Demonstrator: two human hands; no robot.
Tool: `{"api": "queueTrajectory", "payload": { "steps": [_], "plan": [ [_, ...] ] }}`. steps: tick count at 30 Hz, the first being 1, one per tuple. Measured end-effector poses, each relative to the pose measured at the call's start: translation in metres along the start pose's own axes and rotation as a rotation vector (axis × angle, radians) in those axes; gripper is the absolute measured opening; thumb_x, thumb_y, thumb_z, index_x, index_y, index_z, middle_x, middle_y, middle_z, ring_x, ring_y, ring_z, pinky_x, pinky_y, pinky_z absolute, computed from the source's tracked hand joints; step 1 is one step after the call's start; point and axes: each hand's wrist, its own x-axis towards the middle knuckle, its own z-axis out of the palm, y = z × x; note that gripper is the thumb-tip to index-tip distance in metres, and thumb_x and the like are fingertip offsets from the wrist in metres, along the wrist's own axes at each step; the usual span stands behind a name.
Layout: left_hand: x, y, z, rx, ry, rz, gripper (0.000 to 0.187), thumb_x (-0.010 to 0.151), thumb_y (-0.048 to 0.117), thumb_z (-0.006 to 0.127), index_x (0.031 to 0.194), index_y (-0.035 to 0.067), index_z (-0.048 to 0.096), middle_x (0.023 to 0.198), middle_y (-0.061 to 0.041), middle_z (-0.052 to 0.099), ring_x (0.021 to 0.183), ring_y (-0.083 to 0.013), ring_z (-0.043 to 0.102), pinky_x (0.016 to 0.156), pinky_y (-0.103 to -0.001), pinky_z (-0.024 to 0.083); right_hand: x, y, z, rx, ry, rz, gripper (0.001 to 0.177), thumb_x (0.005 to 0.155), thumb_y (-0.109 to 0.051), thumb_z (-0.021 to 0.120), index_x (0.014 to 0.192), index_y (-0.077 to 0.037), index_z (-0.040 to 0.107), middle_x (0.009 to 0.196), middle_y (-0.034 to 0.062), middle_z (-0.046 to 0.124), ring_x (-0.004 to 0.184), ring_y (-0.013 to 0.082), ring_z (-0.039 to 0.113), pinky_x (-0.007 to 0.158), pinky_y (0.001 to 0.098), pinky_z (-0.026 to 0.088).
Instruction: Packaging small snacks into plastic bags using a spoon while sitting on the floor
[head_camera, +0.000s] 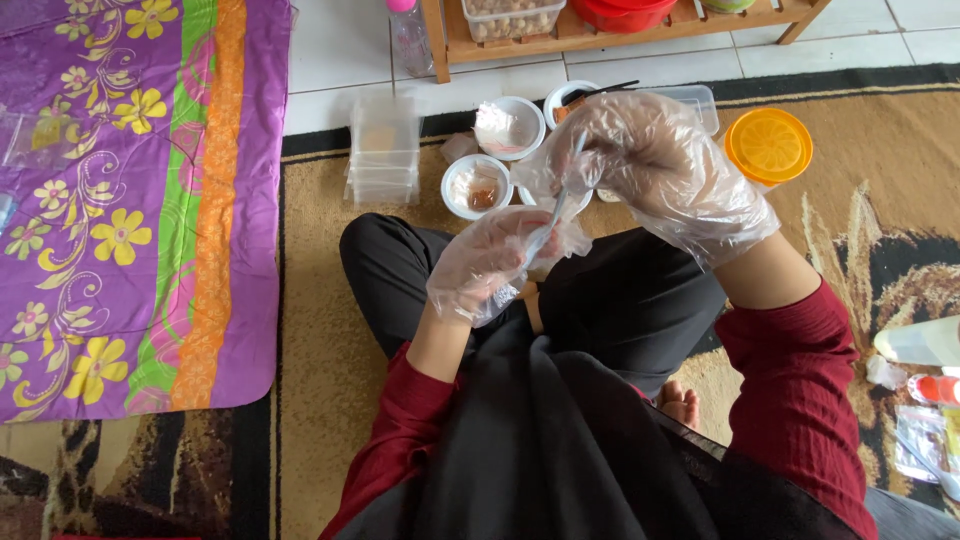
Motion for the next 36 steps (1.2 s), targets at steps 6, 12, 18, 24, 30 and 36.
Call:
{"api": "queueTrajectory", "payload": {
  "steps": [6, 12, 18, 24, 30, 36],
  "plan": [
    [-0.006, 0.007, 0.012, 0.012, -0.153, -0.002, 0.072, 0.093, 0.035, 0.086, 0.147, -0.002, 0.054, 0.140, -0.015, 0.064, 0.125, -0.0241, 0.065, 0.112, -0.040, 0.052, -0.003, -0.012, 0.004, 0.083, 0.088, 0.000, 0.035, 0.106, -0.033, 0.048, 0.097, -0.002, 0.060, 0.096, 0.0113, 0.065, 0.089, 0.0243, 0.065, 0.084, 0.0364, 0.053],
    [-0.004, 0.017, 0.036, 0.318, -0.009, -0.009, 0.094, 0.082, 0.058, 0.086, 0.147, -0.001, 0.053, 0.143, -0.006, 0.061, 0.122, -0.0165, 0.062, 0.115, -0.032, 0.043, -0.003, -0.016, 0.005, 0.006, 0.127, 0.031, 0.037, 0.107, -0.034, 0.048, 0.096, -0.002, 0.063, 0.099, 0.0124, 0.067, 0.086, 0.0225, 0.067, 0.078, 0.0331, 0.054],
    [0.004, 0.017, 0.036, 0.347, 0.017, 0.069, 0.063, 0.095, 0.052, 0.079, 0.137, 0.008, 0.064, 0.118, -0.004, 0.070, 0.114, -0.0143, 0.066, 0.107, -0.031, 0.048, 0.003, -0.018, -0.001, -0.072, 0.124, 0.012, 0.038, 0.106, -0.034, 0.047, 0.097, -0.001, 0.063, 0.096, 0.0110, 0.066, 0.083, 0.0226, 0.065, 0.077, 0.0340, 0.052],
    [0.015, -0.004, 0.000, 0.246, -0.034, 0.060, 0.071, 0.095, 0.050, 0.080, 0.143, 0.004, 0.058, 0.141, -0.009, 0.063, 0.117, -0.0202, 0.067, 0.106, -0.039, 0.053, 0.010, -0.002, -0.010, -0.088, 0.015, -0.033, 0.034, 0.107, -0.029, 0.046, 0.094, -0.003, 0.063, 0.093, 0.0086, 0.065, 0.084, 0.0247, 0.065, 0.079, 0.0371, 0.049],
    [0.034, -0.012, -0.026, 0.477, -0.089, 0.059, 0.074, 0.091, 0.066, 0.068, 0.136, 0.007, 0.063, 0.123, -0.006, 0.069, 0.112, -0.0120, 0.063, 0.101, -0.036, 0.053, 0.018, 0.021, -0.014, 0.081, 0.056, -0.036, 0.025, 0.100, -0.020, 0.063, 0.106, 0.004, 0.067, 0.085, 0.0160, 0.063, 0.081, 0.0301, 0.068, 0.078, 0.0427, 0.056],
    [0.054, -0.021, -0.034, 0.187, 0.011, 0.030, 0.071, 0.089, 0.057, 0.075, 0.134, 0.004, 0.062, 0.125, -0.014, 0.069, 0.118, -0.0229, 0.063, 0.106, -0.040, 0.046, 0.021, 0.045, -0.026, 0.111, 0.075, 0.030, 0.019, 0.096, -0.015, 0.069, 0.103, 0.003, 0.067, 0.085, 0.0118, 0.065, 0.085, 0.0295, 0.071, 0.081, 0.0417, 0.056]
  ]
}}
